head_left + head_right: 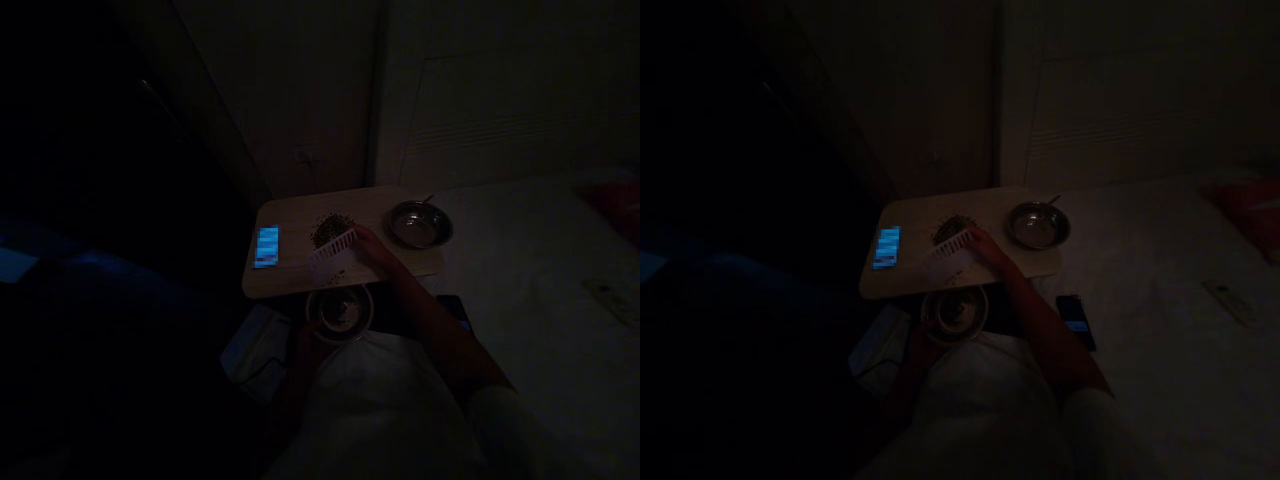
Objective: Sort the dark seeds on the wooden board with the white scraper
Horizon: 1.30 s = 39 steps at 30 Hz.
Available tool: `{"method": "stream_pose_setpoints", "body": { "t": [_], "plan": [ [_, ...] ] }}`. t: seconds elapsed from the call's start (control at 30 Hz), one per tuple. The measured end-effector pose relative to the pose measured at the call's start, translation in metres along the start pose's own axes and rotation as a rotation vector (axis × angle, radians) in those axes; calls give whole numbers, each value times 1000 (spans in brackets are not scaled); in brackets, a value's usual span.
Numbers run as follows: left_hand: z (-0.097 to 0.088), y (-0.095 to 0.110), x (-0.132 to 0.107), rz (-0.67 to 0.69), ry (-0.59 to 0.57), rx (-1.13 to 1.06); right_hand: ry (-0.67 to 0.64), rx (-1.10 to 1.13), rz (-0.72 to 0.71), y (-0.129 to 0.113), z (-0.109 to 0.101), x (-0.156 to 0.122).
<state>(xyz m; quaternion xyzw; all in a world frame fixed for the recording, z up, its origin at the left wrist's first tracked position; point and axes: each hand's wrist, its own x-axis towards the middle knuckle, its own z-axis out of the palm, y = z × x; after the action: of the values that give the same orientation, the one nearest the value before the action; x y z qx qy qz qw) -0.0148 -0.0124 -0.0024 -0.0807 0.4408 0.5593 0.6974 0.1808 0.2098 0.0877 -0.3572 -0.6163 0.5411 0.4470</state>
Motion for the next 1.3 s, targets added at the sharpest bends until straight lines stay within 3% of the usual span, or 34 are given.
{"method": "stream_pose_setpoints", "body": {
  "t": [0.13,0.33,0.5,0.7,0.97,1.3],
  "plan": [
    [3,1,-3,-51,-26,4,14,69,-3,0,3,0],
    [6,2,-5,34,54,9,-5,76,-13,-2,9,1],
    [5,1,-6,38,-12,6,-5,58,-19,-3,14,4],
    [5,0,-9,81,-8,1,-1,59,-5,-4,17,4],
    [7,1,-8,51,57,9,-36,108,5,-5,19,1],
    [3,1,-6,25,1,4,-67,143,24,-5,20,0]
  ]
}}
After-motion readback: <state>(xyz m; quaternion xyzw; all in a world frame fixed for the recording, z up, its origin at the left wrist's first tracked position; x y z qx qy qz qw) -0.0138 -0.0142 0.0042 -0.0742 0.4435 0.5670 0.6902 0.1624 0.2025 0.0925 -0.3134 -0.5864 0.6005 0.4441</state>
